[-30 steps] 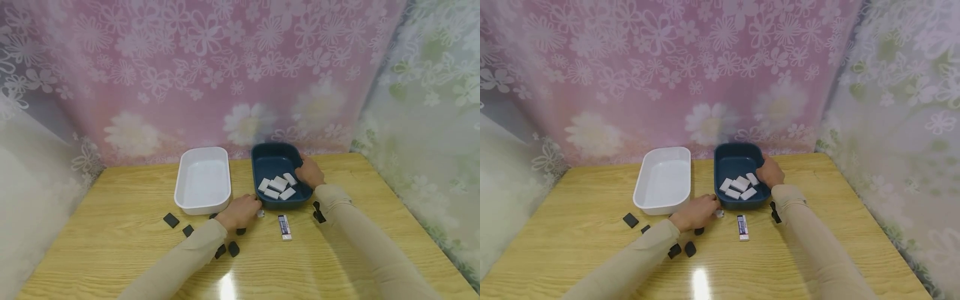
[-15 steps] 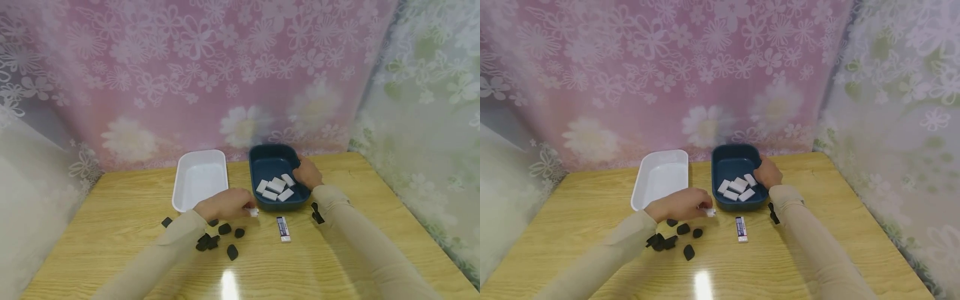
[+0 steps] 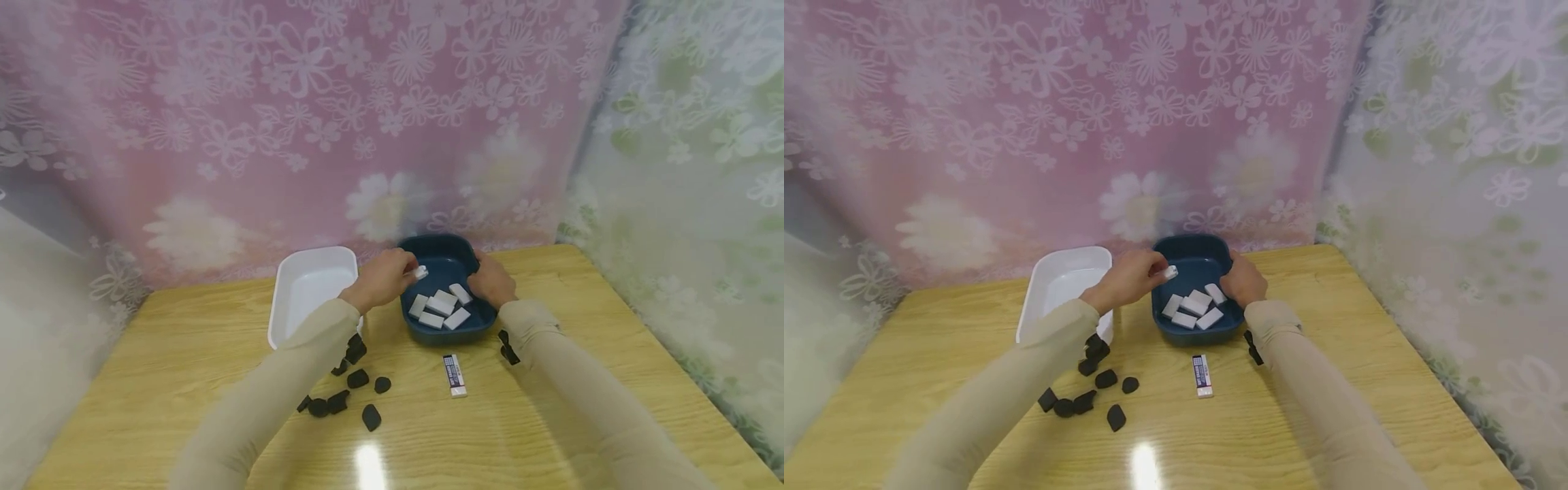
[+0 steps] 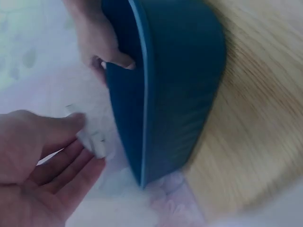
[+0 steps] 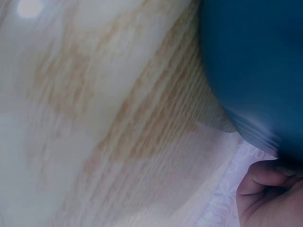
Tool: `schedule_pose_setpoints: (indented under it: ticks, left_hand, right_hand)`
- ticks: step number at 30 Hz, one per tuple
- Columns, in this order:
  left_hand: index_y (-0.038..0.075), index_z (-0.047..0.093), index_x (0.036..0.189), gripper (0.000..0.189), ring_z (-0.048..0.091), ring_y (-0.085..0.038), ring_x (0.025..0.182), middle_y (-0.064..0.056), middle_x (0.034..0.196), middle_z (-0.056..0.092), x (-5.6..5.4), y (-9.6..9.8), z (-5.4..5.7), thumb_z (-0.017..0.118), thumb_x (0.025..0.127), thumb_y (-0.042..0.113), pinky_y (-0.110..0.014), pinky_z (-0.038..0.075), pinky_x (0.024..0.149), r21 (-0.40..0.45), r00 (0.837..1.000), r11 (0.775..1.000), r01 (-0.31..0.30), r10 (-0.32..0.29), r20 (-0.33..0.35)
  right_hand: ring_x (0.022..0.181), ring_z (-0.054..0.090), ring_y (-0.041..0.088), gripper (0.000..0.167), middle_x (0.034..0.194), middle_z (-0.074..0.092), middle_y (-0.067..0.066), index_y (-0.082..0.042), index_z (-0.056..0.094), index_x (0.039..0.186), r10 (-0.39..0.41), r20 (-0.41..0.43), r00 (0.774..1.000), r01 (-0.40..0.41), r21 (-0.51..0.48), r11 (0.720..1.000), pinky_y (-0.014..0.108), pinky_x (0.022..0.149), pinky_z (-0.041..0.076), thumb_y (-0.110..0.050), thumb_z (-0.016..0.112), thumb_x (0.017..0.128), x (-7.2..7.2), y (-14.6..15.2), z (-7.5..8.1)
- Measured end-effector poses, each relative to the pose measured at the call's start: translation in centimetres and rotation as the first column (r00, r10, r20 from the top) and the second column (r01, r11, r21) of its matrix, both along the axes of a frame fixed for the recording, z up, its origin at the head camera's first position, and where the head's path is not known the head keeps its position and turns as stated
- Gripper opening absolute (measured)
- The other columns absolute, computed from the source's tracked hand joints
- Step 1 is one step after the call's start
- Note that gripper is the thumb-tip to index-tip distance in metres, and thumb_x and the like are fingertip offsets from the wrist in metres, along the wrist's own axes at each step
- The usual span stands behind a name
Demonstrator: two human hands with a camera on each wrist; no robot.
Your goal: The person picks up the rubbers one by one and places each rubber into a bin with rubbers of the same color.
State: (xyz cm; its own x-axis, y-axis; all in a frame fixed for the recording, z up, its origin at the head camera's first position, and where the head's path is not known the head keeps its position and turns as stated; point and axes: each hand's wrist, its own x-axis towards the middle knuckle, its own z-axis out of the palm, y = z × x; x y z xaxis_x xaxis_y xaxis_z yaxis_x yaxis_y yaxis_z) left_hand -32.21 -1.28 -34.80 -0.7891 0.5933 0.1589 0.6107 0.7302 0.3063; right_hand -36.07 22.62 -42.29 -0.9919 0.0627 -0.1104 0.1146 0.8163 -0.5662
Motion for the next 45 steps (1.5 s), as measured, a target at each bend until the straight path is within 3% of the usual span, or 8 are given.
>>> schedule_pose_setpoints:
  ticks: [4, 11, 16, 22, 27, 31, 34, 45]
  left_hand:
    - [0.007, 0.066, 0.112, 0.022, 0.059, -0.019, 0.089, -0.006, 0.101, 0.064, -1.4, 1.8, -1.3, 0.063, 0.094, 0.017, -0.032, 0.048, 0.079, 0.032, 0.999, 0.999, -0.036, 0.037, -0.039]
    - [0.007, 0.068, 0.104, 0.015, 0.062, -0.020, 0.084, -0.006, 0.098, 0.066, -2.9, 3.3, -3.4, 0.058, 0.095, 0.012, -0.032, 0.049, 0.075, -0.070, 0.993, 0.991, -0.112, 0.114, 0.014]
    - [0.006, 0.064, 0.100, 0.010, 0.064, -0.023, 0.084, -0.009, 0.096, 0.066, -3.4, 3.6, -5.1, 0.060, 0.093, 0.010, -0.035, 0.051, 0.073, -0.165, 0.993, 0.979, -0.117, 0.116, -0.013]
    - [0.005, 0.054, 0.110, 0.019, 0.065, -0.027, 0.085, -0.012, 0.099, 0.064, -3.3, 3.9, -6.6, 0.061, 0.093, 0.012, -0.037, 0.051, 0.071, -0.168, 0.993, 0.979, -0.117, 0.118, -0.005]
    - [0.008, 0.056, 0.113, 0.022, 0.065, -0.027, 0.090, -0.011, 0.104, 0.065, -3.4, 4.4, -7.3, 0.062, 0.093, 0.013, -0.039, 0.052, 0.074, -0.211, 0.991, 0.969, -0.130, 0.124, -0.041]
    - [0.011, 0.059, 0.117, 0.023, 0.064, -0.025, 0.093, -0.008, 0.109, 0.064, -3.6, 4.8, -7.6, 0.059, 0.094, 0.013, -0.038, 0.052, 0.076, -0.279, 0.993, 0.954, -0.113, 0.100, -0.063]
    - [0.012, 0.064, 0.110, 0.017, 0.064, -0.023, 0.091, -0.007, 0.104, 0.065, -3.6, 4.9, -7.7, 0.060, 0.094, 0.012, -0.036, 0.052, 0.074, -0.309, 0.994, 0.947, -0.091, 0.068, -0.083]
    - [0.012, 0.069, 0.089, 0.009, 0.065, -0.021, 0.079, -0.005, 0.092, 0.068, -4.4, 6.0, -7.4, 0.060, 0.088, 0.015, -0.037, 0.052, 0.065, -0.260, 0.995, 0.960, -0.101, 0.092, -0.046]
  right_hand:
    - [0.119, 0.048, 0.040, 0.069, 0.145, 0.039, 0.020, -0.011, 0.023, 0.152, -0.009, 0.003, 1.000, 0.009, 0.002, 1.000, 0.058, 0.086, 0.041, -0.009, 0.045, 0.087, 0.4, -0.4, -0.1]
    - [0.118, 0.049, 0.040, 0.068, 0.145, 0.040, 0.019, -0.012, 0.023, 0.152, -0.009, -0.002, 1.000, 0.009, -0.008, 1.000, 0.057, 0.086, 0.040, -0.009, 0.046, 0.087, 0.6, -1.7, -0.6]
    - [0.115, 0.052, 0.040, 0.068, 0.143, 0.042, 0.019, -0.013, 0.025, 0.152, -0.019, -0.014, 1.000, 0.018, -0.016, 1.000, 0.057, 0.086, 0.041, -0.008, 0.046, 0.088, 0.8, -2.0, -0.9]
    - [0.106, 0.057, 0.038, 0.067, 0.141, 0.045, 0.019, -0.013, 0.026, 0.151, -0.016, -0.020, 1.000, 0.016, 0.001, 1.000, 0.054, 0.080, 0.046, -0.008, 0.047, 0.088, 0.9, -1.9, -1.1]
    - [0.110, 0.055, 0.038, 0.066, 0.141, 0.045, 0.018, -0.013, 0.028, 0.151, -0.015, -0.025, 1.000, 0.015, 0.013, 1.000, 0.055, 0.083, 0.044, -0.009, 0.047, 0.088, 0.8, -1.7, -1.2]
    - [0.104, 0.058, 0.036, 0.066, 0.140, 0.047, 0.018, -0.012, 0.028, 0.151, -0.020, -0.040, 0.999, 0.022, 0.031, 0.999, 0.050, 0.076, 0.046, -0.009, 0.046, 0.087, 0.8, -1.6, -1.0]
    - [0.096, 0.060, 0.034, 0.067, 0.138, 0.048, 0.018, -0.013, 0.027, 0.151, -0.024, -0.037, 0.999, 0.025, 0.033, 0.999, 0.046, 0.070, 0.044, -0.009, 0.046, 0.087, 0.7, -1.5, -0.8]
    - [0.073, 0.056, 0.029, 0.067, 0.135, 0.052, 0.017, -0.014, 0.026, 0.151, -0.047, -0.036, 0.998, 0.049, 0.062, 0.997, 0.039, 0.060, 0.037, -0.008, 0.045, 0.087, 0.4, -0.5, -0.1]
